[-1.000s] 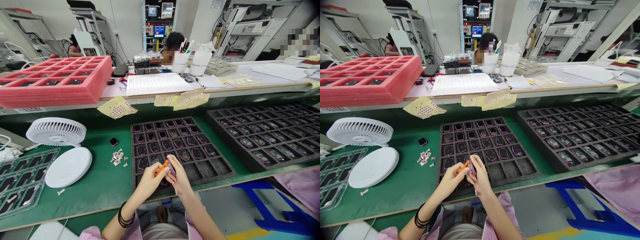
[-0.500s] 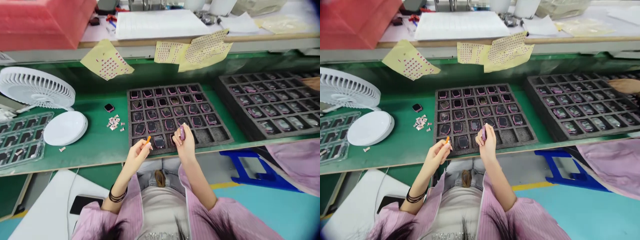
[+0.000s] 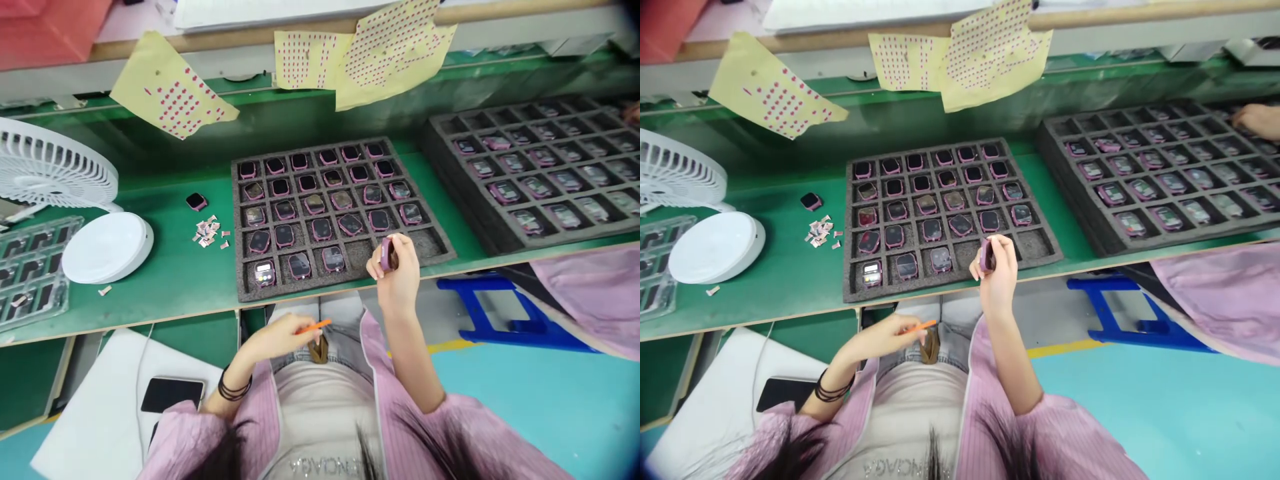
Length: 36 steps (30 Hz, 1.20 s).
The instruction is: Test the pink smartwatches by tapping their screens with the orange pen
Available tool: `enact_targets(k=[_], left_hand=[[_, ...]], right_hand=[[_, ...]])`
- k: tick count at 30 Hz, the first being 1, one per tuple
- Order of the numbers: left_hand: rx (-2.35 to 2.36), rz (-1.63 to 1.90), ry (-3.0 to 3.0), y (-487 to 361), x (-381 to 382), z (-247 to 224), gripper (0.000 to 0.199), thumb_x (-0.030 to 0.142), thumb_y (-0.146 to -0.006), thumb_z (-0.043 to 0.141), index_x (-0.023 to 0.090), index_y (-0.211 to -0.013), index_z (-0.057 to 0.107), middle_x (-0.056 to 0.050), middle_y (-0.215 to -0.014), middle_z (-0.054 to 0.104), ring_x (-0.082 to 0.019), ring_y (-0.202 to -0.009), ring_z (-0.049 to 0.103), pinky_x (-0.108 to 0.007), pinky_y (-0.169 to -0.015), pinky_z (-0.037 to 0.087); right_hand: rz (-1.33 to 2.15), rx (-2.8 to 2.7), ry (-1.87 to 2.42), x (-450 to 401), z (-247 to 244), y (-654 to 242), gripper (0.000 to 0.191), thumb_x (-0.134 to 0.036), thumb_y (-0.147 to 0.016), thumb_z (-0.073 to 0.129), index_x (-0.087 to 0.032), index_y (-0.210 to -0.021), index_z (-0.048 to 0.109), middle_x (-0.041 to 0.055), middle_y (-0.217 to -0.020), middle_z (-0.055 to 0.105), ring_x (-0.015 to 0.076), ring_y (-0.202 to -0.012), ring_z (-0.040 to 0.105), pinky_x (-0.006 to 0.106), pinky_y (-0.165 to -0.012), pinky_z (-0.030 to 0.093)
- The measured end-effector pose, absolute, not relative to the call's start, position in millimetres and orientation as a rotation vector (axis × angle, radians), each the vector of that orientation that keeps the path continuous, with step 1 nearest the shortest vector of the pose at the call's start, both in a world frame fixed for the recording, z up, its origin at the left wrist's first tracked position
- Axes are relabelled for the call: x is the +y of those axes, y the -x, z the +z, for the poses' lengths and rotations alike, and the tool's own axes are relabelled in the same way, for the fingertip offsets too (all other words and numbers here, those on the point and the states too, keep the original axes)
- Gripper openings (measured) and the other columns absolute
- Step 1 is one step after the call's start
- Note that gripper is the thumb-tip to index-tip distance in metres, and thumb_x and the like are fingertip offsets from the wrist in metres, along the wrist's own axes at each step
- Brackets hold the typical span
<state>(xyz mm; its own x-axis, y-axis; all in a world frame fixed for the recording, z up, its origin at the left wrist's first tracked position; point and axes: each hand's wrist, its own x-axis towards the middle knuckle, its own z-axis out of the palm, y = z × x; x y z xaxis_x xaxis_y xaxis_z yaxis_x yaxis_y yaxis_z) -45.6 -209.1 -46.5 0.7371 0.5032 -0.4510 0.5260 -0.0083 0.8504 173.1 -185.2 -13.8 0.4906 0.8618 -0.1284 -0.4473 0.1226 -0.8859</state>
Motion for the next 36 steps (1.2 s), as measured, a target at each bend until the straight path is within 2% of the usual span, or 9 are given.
enact_targets(k=[4, 8, 14, 19, 24, 27, 30, 32, 36], left_hand=[[1.13, -0.466, -1.809, 39.9, -216.3, -95.5, 0.018, 0.028, -0.088, 0.051, 0.017, -0.09, 0.066, -0.006, -0.083, 0.07, -0.019, -0.081, 0.065, -0.024, -0.07, 0.044], [1.361, -0.501, -1.836, 42.6, -209.5, -123.9, 0.034, 0.017, -0.095, 0.03, 0.007, -0.113, 0.057, -0.022, -0.1, 0.068, -0.029, -0.097, 0.066, -0.033, -0.077, 0.045], [1.164, -0.381, -1.854, 49.1, -214.9, -100.8, 0.024, 0.022, -0.093, 0.042, 0.019, -0.101, 0.063, -0.007, -0.09, 0.071, -0.02, -0.087, 0.065, -0.026, -0.076, 0.044], [0.826, -0.017, -1.712, 72.9, -217.6, -38.9, 0.034, 0.038, -0.096, 0.037, 0.021, -0.103, 0.066, 0.0, -0.07, 0.064, -0.013, -0.063, 0.057, -0.02, -0.06, 0.042], [1.608, 0.752, -1.809, 116.3, -187.2, 2.6, 0.035, 0.039, -0.095, 0.042, 0.018, -0.114, 0.062, -0.002, -0.077, 0.063, -0.013, -0.065, 0.056, -0.023, -0.065, 0.046], [1.898, 0.91, -2.092, 127.1, -168.7, 2.5, 0.033, 0.033, -0.094, 0.044, 0.018, -0.118, 0.061, -0.008, -0.096, 0.065, -0.019, -0.087, 0.061, -0.033, -0.084, 0.047], [1.924, 1.14, -2.364, 121.6, -174.9, -10.5, 0.034, 0.023, -0.088, 0.055, 0.017, -0.121, 0.058, -0.016, -0.123, 0.057, -0.028, -0.116, 0.052, -0.042, -0.098, 0.04], [1.609, 1.398, -2.495, 111.6, -193.8, -26.4, 0.03, 0.014, -0.087, 0.054, 0.018, -0.116, 0.058, -0.011, -0.107, 0.064, -0.022, -0.104, 0.059, -0.035, -0.09, 0.046], [0.892, 0.617, -2.606, 84.9, -231.1, -76.0, 0.017, 0.018, -0.092, 0.046, 0.019, -0.098, 0.062, -0.004, -0.082, 0.068, -0.016, -0.077, 0.065, -0.028, -0.073, 0.051]], right_hand=[[0.915, -0.629, 1.211, -187.7, -17.9, -184.4, 0.011, -0.031, -0.082, 0.057, -0.026, -0.09, 0.05, -0.0063, -0.065, 0.046, 0.0089, -0.047, 0.041, 0.021, -0.043, 0.035], [0.717, -1.138, 1.488, -175.5, -23.8, -199.6, 0.013, -0.032, -0.086, 0.055, -0.024, -0.096, 0.054, -0.0006, -0.084, 0.056, 0.0134, -0.067, 0.053, 0.026, -0.061, 0.043], [0.502, -1.802, 1.624, -159.5, -38.9, -207.4, 0.015, -0.03, -0.092, 0.049, -0.021, -0.087, 0.06, 0.0061, -0.088, 0.066, 0.0228, -0.086, 0.055, 0.038, -0.08, 0.041], [0.308, -1.853, 1.593, -172.3, -33.7, -203.3, 0.019, -0.032, -0.091, 0.051, -0.021, -0.095, 0.066, 0.0092, -0.097, 0.061, 0.0252, -0.095, 0.056, 0.041, -0.085, 0.041], [0.162, -1.594, 1.384, -212.9, -27.7, -189.5, 0.012, -0.026, -0.087, 0.053, -0.024, -0.085, 0.064, 0.0063, -0.08, 0.065, 0.0228, -0.078, 0.061, 0.042, -0.077, 0.045], [0.404, -1.775, 1.193, -242.1, -43.6, -179.5, 0.01, -0.026, -0.083, 0.055, -0.026, -0.077, 0.063, 0.0031, -0.066, 0.065, 0.0203, -0.061, 0.059, 0.037, -0.06, 0.046], [0.564, -1.908, 1.245, -260.3, -67.3, -174.4, 0.011, -0.022, -0.083, 0.055, -0.026, -0.077, 0.063, 0.0034, -0.069, 0.066, 0.0185, -0.062, 0.06, 0.033, -0.059, 0.047], [0.601, -1.896, 1.331, -264.3, -84.4, -175.3, 0.015, -0.02, -0.087, 0.051, -0.023, -0.077, 0.061, 0.0039, -0.07, 0.064, 0.0176, -0.064, 0.059, 0.031, -0.061, 0.047], [0.679, -1.863, 1.533, -263.2, -122.4, -182.9, 0.013, -0.021, -0.089, 0.049, -0.021, -0.082, 0.059, 0.005, -0.077, 0.063, 0.0198, -0.073, 0.062, 0.032, -0.068, 0.05]])
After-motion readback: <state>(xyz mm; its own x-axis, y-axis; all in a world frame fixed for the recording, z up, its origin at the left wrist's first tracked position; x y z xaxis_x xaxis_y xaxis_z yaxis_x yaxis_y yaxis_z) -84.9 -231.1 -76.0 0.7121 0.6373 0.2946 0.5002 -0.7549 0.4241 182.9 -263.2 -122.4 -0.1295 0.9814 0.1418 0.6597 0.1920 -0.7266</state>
